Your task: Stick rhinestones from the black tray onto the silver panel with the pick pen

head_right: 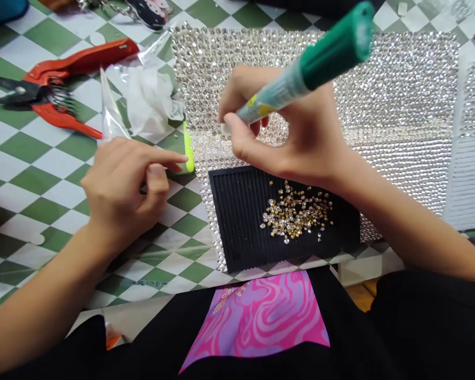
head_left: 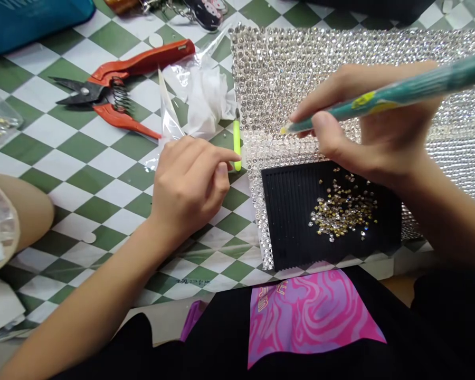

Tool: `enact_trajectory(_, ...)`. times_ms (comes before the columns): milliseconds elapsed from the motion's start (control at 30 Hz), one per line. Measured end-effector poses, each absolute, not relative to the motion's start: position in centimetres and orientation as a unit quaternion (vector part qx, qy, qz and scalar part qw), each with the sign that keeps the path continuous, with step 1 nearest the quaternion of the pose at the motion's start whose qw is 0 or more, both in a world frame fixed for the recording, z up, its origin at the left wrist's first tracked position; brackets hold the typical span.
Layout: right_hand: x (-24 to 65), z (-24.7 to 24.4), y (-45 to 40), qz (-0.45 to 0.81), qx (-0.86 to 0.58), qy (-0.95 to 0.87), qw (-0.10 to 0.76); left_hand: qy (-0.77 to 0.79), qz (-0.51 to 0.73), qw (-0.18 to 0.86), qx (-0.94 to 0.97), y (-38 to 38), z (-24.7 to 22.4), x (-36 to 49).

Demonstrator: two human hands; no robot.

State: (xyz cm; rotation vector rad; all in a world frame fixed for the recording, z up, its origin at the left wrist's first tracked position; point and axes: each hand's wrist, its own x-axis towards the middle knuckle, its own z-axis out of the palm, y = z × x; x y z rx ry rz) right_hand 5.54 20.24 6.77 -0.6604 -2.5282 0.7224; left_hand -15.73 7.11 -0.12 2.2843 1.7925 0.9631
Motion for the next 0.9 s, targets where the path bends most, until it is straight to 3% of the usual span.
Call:
enact_trajectory(300,12.6,7.0,14.7,0.206,-0.355,-0.867,0.284,0.568,0.332,0.023,0.753,7.1,-0.1,-15.7)
enact_trajectory(467,13.5,5.4,13.2,0.237,-0.336,-0.855,0.316,0.576,0.314,0.033,0.754,7.0,-0.1,-15.8)
enact_trajectory(700,13.4,5.6,13.2,0.229,-0.326,-0.871,0.287,0.563,0.336,0.018,0.755,7.2,-0.3,-15.7)
enact_trajectory(900,12.3,6.1,14.4,0.223,-0.335,-0.851,0.336,0.570,0.333,0.029,0.751,7.2,-0.3,-15.7)
